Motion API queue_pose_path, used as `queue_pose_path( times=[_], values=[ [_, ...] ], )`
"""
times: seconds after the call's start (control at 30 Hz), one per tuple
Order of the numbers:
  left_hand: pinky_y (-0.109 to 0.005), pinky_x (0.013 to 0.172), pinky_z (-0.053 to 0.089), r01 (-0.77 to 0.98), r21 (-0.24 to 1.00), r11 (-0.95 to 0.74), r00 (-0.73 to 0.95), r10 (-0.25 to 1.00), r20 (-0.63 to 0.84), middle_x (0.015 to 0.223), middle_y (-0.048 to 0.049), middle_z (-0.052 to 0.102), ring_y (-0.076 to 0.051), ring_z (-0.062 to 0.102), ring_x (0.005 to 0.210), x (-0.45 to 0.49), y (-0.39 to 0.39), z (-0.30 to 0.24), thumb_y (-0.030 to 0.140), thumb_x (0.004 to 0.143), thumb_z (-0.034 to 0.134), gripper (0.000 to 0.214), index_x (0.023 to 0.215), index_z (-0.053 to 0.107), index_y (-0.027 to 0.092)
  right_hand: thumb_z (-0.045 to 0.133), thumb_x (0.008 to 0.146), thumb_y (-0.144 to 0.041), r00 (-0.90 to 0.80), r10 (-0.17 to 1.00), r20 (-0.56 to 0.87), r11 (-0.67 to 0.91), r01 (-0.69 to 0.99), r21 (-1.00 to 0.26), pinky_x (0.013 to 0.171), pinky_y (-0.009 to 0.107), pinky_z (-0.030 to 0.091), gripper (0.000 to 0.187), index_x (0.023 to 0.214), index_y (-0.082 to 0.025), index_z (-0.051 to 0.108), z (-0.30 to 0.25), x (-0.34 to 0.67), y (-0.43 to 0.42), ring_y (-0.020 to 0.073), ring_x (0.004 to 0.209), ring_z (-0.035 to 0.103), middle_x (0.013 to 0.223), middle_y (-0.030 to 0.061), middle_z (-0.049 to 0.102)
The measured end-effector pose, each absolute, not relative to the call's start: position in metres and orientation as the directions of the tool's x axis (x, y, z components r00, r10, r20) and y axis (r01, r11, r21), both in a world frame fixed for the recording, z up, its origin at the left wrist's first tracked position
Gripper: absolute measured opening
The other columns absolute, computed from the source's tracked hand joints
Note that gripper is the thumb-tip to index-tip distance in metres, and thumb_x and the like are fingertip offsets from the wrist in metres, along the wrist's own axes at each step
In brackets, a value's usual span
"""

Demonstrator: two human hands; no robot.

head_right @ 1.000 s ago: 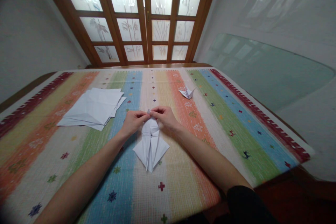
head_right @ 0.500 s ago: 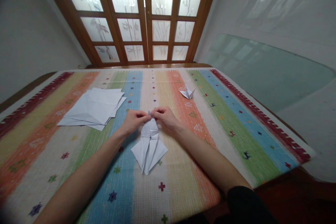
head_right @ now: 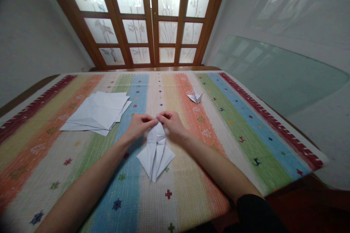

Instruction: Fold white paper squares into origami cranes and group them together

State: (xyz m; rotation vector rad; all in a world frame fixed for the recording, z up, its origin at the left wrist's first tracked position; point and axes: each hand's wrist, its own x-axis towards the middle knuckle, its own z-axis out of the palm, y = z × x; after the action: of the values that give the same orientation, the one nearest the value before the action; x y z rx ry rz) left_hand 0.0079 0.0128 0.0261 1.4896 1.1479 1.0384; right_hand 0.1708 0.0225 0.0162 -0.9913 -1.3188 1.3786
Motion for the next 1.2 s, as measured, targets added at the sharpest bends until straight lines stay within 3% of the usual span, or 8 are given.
queue_pose_path(
  times=[0.2,0.37,0.67,0.93,1.03,1.2],
  values=[
    [-0.024,0.054,0.039,0.106,0.988,-0.112,0.213,0.973,0.088,0.057,-0.0029,0.063,-0.011,0.050,0.054,0.005,0.016,0.026,0.045,0.070,0.065,0.032,0.059,0.069,0.015,0.073,0.065,-0.052,-0.195,0.975,0.103,0.089,-0.079,-0.993,0.055,0.026,0.039,0.035,0.067,-0.019,0.063,0.014,0.169,0.022,0.0116,0.057,0.049,0.062,-0.0016,0.057],
    [-0.025,0.057,0.042,0.175,0.975,-0.137,0.208,0.973,0.099,0.065,-0.0046,0.069,-0.014,0.056,0.059,0.006,0.015,0.026,0.043,0.069,0.067,0.029,0.068,0.073,0.015,0.070,0.069,-0.050,-0.186,0.971,0.152,0.152,-0.013,-0.988,0.055,0.026,0.040,0.032,0.069,-0.019,0.063,0.015,0.168,0.020,0.0123,0.059,0.050,0.064,-0.0009,0.058],
    [-0.026,0.062,0.045,0.307,0.905,-0.296,0.141,0.954,0.264,0.066,-0.0041,0.071,-0.014,0.060,0.059,0.008,0.009,0.030,0.034,0.073,0.068,0.019,0.068,0.074,0.017,0.065,0.076,-0.045,-0.153,0.953,0.261,0.269,0.037,-0.962,0.059,0.027,0.040,0.025,0.072,-0.020,0.061,0.017,0.165,0.014,0.0135,0.063,0.050,0.067,-0.0004,0.058],
    [-0.024,0.059,0.043,0.226,0.956,-0.189,0.357,0.929,0.099,0.067,-0.0029,0.070,-0.014,0.058,0.060,0.007,0.010,0.030,0.035,0.068,0.070,0.019,0.070,0.074,0.016,0.058,0.083,-0.036,-0.057,0.906,0.419,0.423,0.163,-0.892,0.067,0.029,0.042,0.017,0.077,-0.021,0.061,0.020,0.168,0.006,0.0154,0.069,0.054,0.072,0.0012,0.061],
    [-0.024,0.055,0.038,0.298,0.921,-0.251,0.345,0.928,0.142,0.057,-0.0004,0.064,-0.012,0.053,0.055,0.008,0.010,0.029,0.034,0.072,0.066,0.022,0.060,0.071,0.017,0.061,0.083,-0.041,-0.072,0.901,0.428,0.434,0.119,-0.893,0.068,0.029,0.043,0.021,0.079,-0.021,0.061,0.019,0.171,0.006,0.0152,0.069,0.055,0.074,0.0013,0.061],
    [-0.024,0.054,0.035,0.305,0.917,-0.258,0.263,0.948,0.180,0.053,0.0014,0.059,-0.010,0.047,0.052,0.004,0.014,0.028,0.033,0.073,0.067,0.024,0.056,0.068,0.017,0.073,0.072,-0.053,-0.308,0.910,0.276,0.263,-0.085,-0.961,0.061,0.026,0.043,0.036,0.085,-0.021,0.063,0.014,0.185,0.014,0.0130,0.065,0.054,0.076,0.0007,0.062]
  ],
)
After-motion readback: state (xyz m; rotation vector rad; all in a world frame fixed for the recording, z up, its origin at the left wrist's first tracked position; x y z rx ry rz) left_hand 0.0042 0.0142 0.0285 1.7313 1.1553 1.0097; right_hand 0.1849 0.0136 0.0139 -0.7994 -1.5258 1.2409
